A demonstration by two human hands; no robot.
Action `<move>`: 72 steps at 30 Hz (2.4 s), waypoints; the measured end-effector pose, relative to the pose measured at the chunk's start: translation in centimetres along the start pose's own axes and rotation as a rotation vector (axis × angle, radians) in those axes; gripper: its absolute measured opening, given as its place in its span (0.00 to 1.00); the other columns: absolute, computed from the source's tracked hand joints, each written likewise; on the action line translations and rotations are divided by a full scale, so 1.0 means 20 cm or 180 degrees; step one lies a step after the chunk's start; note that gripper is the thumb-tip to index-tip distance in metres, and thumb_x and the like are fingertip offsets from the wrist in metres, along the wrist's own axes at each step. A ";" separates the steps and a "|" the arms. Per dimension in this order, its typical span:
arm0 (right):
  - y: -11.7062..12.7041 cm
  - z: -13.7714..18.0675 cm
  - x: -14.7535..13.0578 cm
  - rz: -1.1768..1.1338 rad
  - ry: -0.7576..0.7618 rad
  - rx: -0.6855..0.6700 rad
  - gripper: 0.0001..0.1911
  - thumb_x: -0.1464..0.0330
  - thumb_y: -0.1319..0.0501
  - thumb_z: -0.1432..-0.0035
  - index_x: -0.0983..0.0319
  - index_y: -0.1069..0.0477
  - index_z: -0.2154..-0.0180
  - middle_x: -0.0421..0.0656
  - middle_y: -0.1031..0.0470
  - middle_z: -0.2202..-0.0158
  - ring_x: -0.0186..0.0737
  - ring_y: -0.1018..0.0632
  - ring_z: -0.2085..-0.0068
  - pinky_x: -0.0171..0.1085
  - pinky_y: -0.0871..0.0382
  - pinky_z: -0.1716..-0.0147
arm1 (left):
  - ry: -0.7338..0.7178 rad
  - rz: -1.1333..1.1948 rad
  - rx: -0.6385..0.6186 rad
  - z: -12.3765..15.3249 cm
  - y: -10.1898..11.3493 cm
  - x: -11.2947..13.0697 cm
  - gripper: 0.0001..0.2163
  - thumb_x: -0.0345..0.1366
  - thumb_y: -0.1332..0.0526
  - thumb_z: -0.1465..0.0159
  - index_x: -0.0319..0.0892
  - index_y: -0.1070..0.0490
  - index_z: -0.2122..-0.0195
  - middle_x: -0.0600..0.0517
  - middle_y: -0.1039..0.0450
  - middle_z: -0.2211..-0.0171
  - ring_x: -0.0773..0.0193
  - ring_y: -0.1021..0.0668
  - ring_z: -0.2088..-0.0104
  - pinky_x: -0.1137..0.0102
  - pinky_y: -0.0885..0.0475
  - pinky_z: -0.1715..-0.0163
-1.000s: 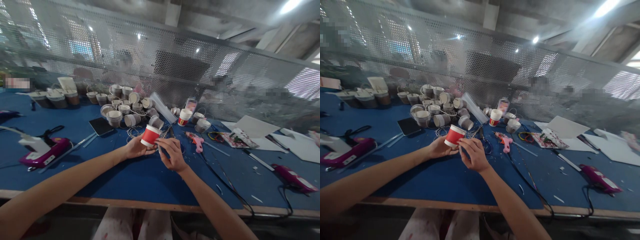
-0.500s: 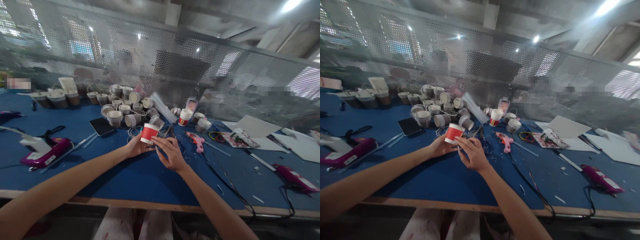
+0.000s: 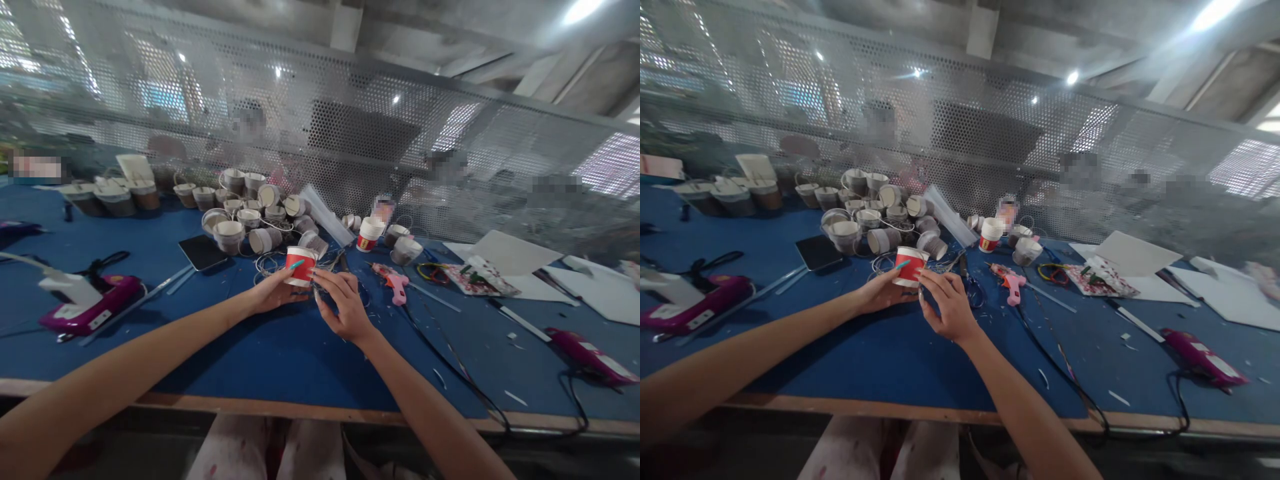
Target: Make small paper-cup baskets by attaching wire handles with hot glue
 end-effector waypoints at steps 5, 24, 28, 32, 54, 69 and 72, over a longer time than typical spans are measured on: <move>0.03 -0.01 -0.01 0.0163 0.0069 0.0223 0.24 0.72 0.47 0.42 0.61 0.41 0.43 0.48 0.35 0.43 0.43 0.33 0.46 0.46 0.41 0.48 | -0.0062 -0.0048 -0.0167 0.00 0.00 -0.01 0.18 0.39 0.39 0.41 0.43 0.33 0.50 0.46 0.25 0.56 0.58 0.24 0.56 0.59 0.36 0.51; -0.02 0.01 -0.03 0.0095 -0.0083 -0.0121 0.23 0.70 0.49 0.41 0.62 0.41 0.43 0.46 0.38 0.41 0.44 0.37 0.43 0.47 0.38 0.46 | -0.0259 -0.0088 -0.0228 0.00 0.00 -0.01 0.19 0.35 0.36 0.43 0.43 0.32 0.50 0.46 0.26 0.54 0.58 0.25 0.53 0.59 0.36 0.49; -0.02 0.01 -0.03 0.0039 -0.0045 -0.0137 0.23 0.71 0.49 0.41 0.63 0.42 0.43 0.47 0.38 0.40 0.44 0.39 0.42 0.47 0.38 0.46 | -0.0307 -0.0100 -0.0150 0.01 -0.02 0.00 0.19 0.34 0.35 0.44 0.43 0.32 0.50 0.46 0.26 0.54 0.58 0.25 0.54 0.60 0.34 0.51; -0.03 0.01 -0.03 0.0011 -0.0089 -0.0163 0.24 0.72 0.50 0.41 0.62 0.44 0.42 0.47 0.39 0.40 0.44 0.39 0.41 0.48 0.37 0.46 | -0.0336 -0.0122 -0.0129 0.01 -0.02 0.00 0.19 0.34 0.35 0.44 0.43 0.32 0.51 0.46 0.27 0.53 0.57 0.25 0.54 0.60 0.35 0.51; -0.02 0.01 -0.04 -0.0114 -0.0048 -0.0108 0.26 0.71 0.48 0.43 0.64 0.45 0.42 0.51 0.41 0.39 0.45 0.39 0.42 0.49 0.38 0.46 | -0.0341 -0.0081 -0.0106 0.00 -0.02 -0.01 0.19 0.33 0.34 0.46 0.43 0.32 0.52 0.48 0.25 0.56 0.59 0.23 0.57 0.62 0.34 0.53; -0.01 0.01 -0.05 -0.0152 -0.0047 -0.0125 0.26 0.70 0.48 0.43 0.62 0.45 0.42 0.50 0.40 0.40 0.47 0.38 0.43 0.50 0.38 0.47 | -0.0385 -0.0129 -0.0134 0.00 -0.01 -0.01 0.20 0.34 0.33 0.46 0.42 0.32 0.52 0.46 0.25 0.55 0.58 0.23 0.56 0.62 0.32 0.53; -0.01 0.00 -0.05 -0.0152 -0.0121 -0.0171 0.27 0.69 0.48 0.43 0.62 0.46 0.41 0.49 0.41 0.39 0.47 0.38 0.43 0.50 0.38 0.47 | -0.0391 -0.0141 -0.0146 0.00 -0.02 -0.01 0.19 0.34 0.34 0.46 0.43 0.32 0.52 0.46 0.26 0.55 0.58 0.24 0.56 0.61 0.33 0.53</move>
Point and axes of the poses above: each hand's wrist, its own z-axis away from the middle knuckle, its own y-axis out of the back of the hand, x = y × z, the point moved 3 cm from there along -z, towards the middle knuckle
